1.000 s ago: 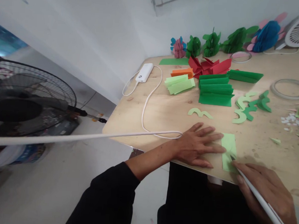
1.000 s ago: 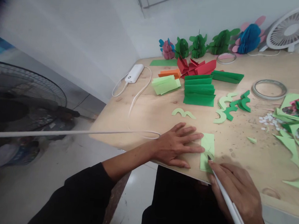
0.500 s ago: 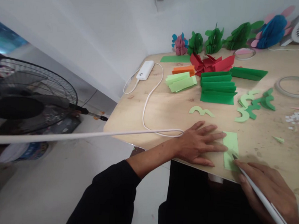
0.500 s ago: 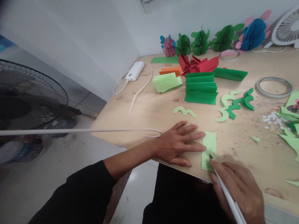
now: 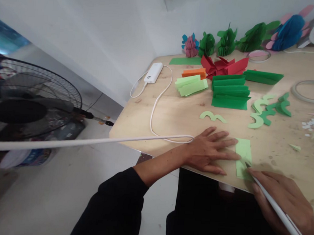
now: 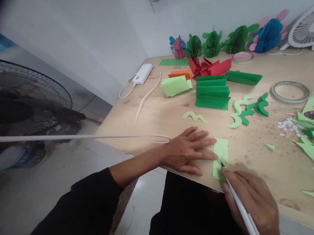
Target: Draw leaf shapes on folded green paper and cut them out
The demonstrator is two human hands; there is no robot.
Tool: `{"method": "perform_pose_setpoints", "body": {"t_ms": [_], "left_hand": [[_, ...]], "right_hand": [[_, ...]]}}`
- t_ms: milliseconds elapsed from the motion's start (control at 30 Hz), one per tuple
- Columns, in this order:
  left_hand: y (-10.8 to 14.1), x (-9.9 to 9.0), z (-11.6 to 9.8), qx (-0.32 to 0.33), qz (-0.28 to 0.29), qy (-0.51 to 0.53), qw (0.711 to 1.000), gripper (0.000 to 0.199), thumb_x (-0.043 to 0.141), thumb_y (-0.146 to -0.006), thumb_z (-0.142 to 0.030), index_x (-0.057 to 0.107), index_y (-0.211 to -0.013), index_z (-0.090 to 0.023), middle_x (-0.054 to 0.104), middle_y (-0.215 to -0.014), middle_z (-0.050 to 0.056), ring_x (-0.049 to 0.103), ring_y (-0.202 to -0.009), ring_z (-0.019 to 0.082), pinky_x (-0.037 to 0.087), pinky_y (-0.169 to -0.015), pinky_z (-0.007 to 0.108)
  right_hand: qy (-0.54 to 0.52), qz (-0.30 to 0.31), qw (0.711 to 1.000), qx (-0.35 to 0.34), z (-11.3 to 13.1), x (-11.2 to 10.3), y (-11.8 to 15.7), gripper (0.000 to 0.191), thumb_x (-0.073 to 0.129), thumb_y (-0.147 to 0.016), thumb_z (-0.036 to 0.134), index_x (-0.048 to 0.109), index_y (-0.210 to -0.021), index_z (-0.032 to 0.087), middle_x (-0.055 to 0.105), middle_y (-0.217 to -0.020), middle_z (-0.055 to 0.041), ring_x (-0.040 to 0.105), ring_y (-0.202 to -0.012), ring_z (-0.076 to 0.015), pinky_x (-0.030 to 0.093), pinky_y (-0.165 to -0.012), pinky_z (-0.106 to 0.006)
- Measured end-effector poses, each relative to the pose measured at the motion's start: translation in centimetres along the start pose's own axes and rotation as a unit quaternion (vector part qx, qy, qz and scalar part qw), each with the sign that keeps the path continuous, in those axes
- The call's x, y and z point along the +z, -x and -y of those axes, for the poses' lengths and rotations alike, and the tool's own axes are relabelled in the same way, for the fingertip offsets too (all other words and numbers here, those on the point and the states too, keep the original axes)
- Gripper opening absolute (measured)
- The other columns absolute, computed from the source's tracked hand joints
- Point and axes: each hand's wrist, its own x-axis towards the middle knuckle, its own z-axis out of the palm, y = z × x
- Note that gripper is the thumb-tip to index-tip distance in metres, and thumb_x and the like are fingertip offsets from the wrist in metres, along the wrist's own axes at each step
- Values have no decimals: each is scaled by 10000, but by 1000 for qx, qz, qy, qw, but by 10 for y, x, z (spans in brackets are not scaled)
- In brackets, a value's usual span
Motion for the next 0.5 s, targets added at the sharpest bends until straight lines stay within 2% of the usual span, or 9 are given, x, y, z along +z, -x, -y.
{"method": "perform_pose_setpoints", "body": {"t_ms": [200, 500], "left_hand": [[0, 0, 0, -1, -3, -4, 1000, 612, 459, -928, -660, 470, -1467, -371, 383, -1598, 37, 289, -1492, 312, 186, -1210, 538], [1, 2, 0, -4, -20, -3, 1000, 604, 457, -926, -665, 486, -1455, -376, 397, -1592, 38, 307, -1486, 303, 207, -1205, 533]], "right_hand": [[4, 2, 1000, 4, -1, 1, 0, 714, 646, -818, 82, 463, -1488, 245, 779, -903, -55, 705, -777, -240, 538, -740, -372], [7, 0, 1000, 0, 0, -2, -1, 750, 662, -795, 61, 458, -1492, 246, 770, -899, -59, 692, -774, -247, 532, -746, -381]]}}
